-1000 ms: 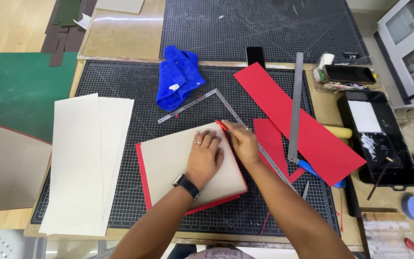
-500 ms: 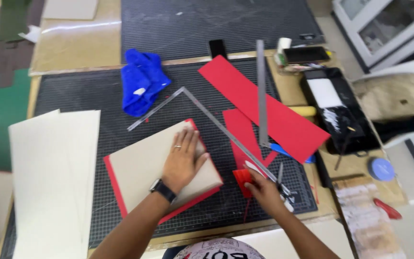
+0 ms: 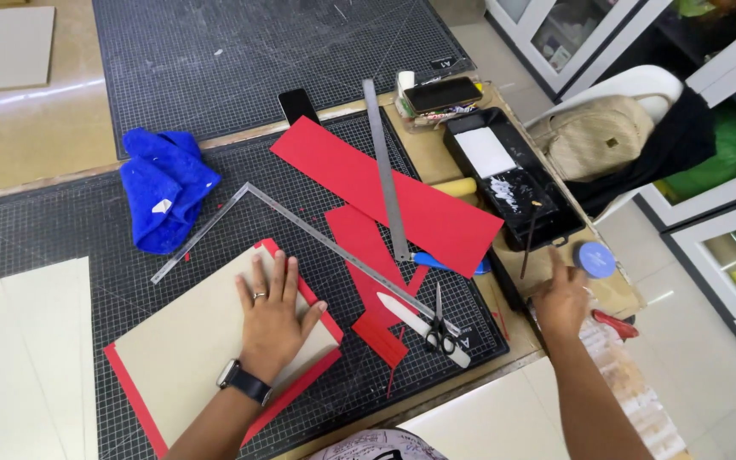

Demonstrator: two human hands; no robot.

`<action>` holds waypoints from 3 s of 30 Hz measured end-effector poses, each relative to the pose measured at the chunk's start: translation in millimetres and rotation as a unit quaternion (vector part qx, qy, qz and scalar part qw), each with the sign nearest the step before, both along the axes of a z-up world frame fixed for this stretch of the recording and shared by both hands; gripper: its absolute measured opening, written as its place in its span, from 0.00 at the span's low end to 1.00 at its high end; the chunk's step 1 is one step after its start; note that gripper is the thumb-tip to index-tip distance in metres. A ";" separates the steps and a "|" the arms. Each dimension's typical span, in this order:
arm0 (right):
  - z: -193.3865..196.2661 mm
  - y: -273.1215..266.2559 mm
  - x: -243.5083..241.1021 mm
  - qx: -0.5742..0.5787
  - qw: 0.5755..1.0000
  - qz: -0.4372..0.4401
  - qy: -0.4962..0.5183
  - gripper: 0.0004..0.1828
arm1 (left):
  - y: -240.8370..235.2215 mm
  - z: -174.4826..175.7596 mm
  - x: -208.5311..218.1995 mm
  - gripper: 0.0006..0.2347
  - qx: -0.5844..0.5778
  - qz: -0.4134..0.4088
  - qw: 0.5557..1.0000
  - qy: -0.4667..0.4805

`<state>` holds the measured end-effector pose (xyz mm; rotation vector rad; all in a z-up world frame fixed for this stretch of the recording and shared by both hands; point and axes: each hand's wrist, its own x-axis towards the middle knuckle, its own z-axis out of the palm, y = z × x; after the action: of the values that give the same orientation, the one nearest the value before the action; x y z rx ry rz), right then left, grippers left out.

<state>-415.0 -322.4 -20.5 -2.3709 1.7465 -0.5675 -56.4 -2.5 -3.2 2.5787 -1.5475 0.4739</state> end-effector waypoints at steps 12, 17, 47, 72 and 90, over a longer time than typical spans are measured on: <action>-10.8 -106.5 38.3 -0.139 0.952 -0.002 -0.273 0.16 | 0.9 7.4 -3.0 0.38 -0.047 -0.009 0.999 0.026; 8.6 -131.7 90.5 -0.141 0.946 0.087 -0.279 0.18 | 0.7 14.5 -2.2 0.37 -0.052 -0.009 0.998 0.040; -28.7 -153.4 75.6 -0.115 0.963 0.181 -0.162 0.15 | -0.5 23.6 -8.1 0.37 -0.044 0.000 0.996 0.074; 64.2 134.9 289.4 0.255 0.760 0.447 -0.397 0.13 | 11.2 12.6 -44.5 0.23 -0.092 -0.093 0.976 0.176; 78.1 156.3 196.6 0.178 0.771 0.505 -0.345 0.15 | 39.6 49.7 -70.9 0.15 -0.059 -0.148 0.958 0.238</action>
<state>-218.4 -166.1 57.6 -1.9996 0.1430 -0.6763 -127.3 37.1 46.5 2.1057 -1.6167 -0.0797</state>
